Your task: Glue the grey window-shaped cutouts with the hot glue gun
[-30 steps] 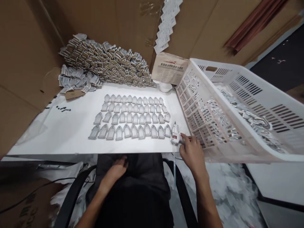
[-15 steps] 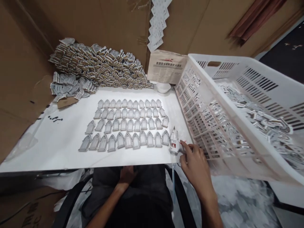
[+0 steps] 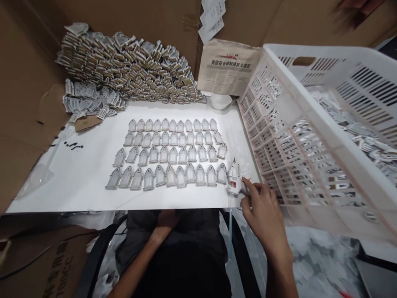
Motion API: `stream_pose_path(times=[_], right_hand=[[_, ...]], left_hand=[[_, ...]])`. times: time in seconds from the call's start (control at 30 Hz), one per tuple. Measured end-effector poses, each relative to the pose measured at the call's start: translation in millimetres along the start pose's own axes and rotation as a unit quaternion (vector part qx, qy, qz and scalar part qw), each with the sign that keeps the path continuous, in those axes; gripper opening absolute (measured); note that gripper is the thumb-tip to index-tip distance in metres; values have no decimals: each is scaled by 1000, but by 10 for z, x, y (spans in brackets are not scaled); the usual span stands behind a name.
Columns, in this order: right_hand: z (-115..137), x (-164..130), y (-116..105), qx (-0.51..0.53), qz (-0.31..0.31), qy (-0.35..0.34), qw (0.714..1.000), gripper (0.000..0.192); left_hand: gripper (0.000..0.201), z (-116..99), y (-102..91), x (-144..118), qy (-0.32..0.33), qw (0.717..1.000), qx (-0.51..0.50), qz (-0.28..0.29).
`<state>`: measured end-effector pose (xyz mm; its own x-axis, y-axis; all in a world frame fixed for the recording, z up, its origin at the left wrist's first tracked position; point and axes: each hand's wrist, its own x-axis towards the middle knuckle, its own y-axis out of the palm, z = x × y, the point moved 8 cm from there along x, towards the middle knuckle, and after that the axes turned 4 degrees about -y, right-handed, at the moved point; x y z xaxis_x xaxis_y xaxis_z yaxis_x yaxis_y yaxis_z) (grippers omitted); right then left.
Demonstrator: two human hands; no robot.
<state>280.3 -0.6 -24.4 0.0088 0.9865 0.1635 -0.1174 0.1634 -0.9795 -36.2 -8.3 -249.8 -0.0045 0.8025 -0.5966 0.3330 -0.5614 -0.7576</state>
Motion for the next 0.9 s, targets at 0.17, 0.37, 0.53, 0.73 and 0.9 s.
stream_pose_path(times=[0.17,0.37,0.53,0.73,0.9], right_hand=[[5,72,28,-5,23,23,999,45],[69,101,30,-6,-24,-3,1000,34],[66,40,-96,7,-74,-4,997,36],[110,56,-173,80,-126,10,989,38],[124,137,-99,107,-225,18,968,37]], left_hand=[[41,241,-313,-410,-2,993,-112,23],[50,445,-835,-1138,51,957,-250,139],[54,557,-1389,-1531,65,917,-350,181],[44,563,-1217,-1225,100,963,-209,139],[34,345,-633,-447,94,984,-142,44]])
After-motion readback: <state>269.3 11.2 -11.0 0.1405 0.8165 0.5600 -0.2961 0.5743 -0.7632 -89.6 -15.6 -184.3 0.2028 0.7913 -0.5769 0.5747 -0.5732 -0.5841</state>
